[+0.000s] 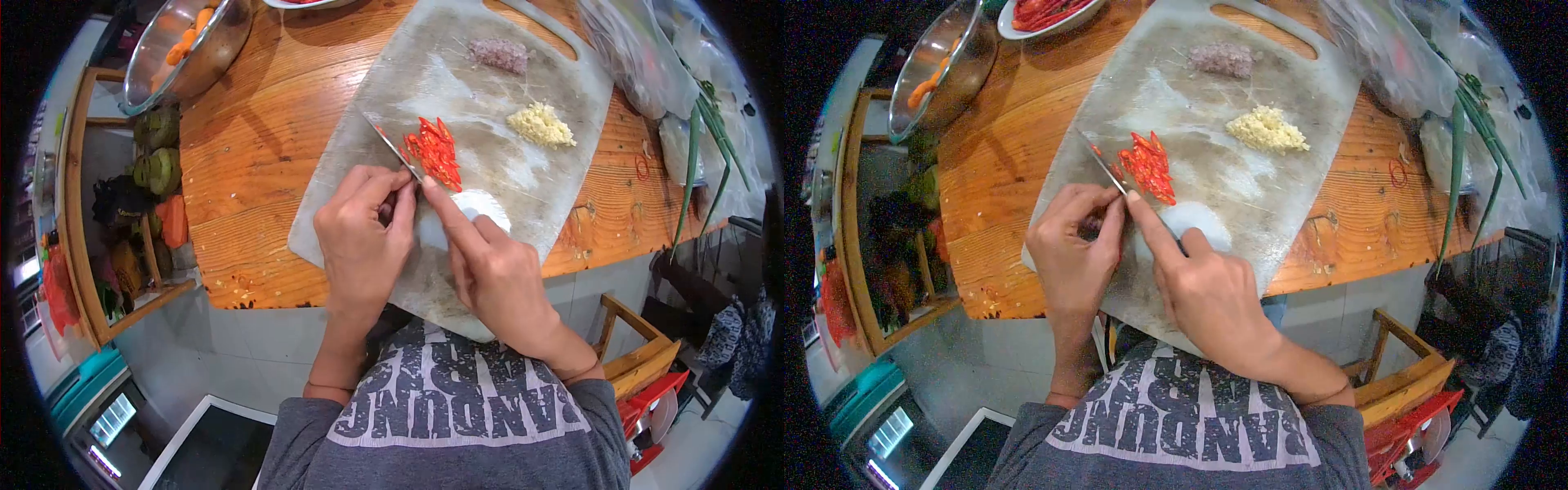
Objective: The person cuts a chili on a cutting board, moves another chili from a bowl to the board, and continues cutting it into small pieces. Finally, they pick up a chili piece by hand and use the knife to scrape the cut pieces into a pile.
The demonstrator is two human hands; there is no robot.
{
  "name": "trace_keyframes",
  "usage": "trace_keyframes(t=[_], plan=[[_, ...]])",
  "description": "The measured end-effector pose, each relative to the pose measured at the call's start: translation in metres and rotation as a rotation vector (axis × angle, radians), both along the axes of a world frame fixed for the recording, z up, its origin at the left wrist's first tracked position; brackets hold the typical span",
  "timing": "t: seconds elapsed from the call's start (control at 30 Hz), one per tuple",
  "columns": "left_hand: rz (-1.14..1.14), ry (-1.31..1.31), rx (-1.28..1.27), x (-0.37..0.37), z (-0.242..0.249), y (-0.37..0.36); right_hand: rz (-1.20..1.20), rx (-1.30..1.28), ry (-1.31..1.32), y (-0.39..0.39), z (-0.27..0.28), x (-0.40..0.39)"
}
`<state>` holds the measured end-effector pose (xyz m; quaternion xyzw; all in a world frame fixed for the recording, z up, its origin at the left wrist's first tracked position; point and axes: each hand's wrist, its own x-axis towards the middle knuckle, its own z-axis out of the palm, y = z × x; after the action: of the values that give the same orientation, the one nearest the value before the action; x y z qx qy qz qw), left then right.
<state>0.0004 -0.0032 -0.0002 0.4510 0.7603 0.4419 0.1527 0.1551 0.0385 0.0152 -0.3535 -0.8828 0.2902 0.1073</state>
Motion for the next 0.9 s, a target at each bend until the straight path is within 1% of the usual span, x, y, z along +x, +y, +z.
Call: trace_keyframes(t=[0.1,0.2,0.3,0.37,0.47,0.57,0.7,0.8,0.9], plan=[[0.011,0.016,0.003,-0.004,0.0,0.002,0.001,-0.059,0.01,-0.005,0.004,0.017],[-0.001,0.012,-0.04,-0.003,0.003,0.003,-0.015,-0.148,0.168,-0.002,0.004,0.03],[0.006,-0.002,-0.104,0.002,0.009,0.0,-0.027,-0.177,0.194,0.001,0.005,0.032],[0.023,-0.039,-0.094,0.003,0.009,0.0,-0.021,-0.165,0.193,0.002,0.004,0.032],[-0.007,0.005,-0.087,0.001,0.007,-0.001,0.007,-0.183,0.187,0.002,0.005,0.029],[0.004,-0.041,-0.1,0.001,0.007,-0.002,0.015,-0.172,0.163,0.001,0.004,0.028],[-0.01,-0.038,-0.07,0.0,0.006,-0.001,0.025,-0.157,0.087,0.001,0.006,0.025],[-0.01,-0.015,-0.068,0.0,0.005,-0.001,0.011,-0.092,0.017,-0.001,0.006,0.01],[-0.005,-0.006,-0.052,-0.001,0.004,-0.001,-0.032,-0.118,0.056,0.006,0.003,-0.003]])
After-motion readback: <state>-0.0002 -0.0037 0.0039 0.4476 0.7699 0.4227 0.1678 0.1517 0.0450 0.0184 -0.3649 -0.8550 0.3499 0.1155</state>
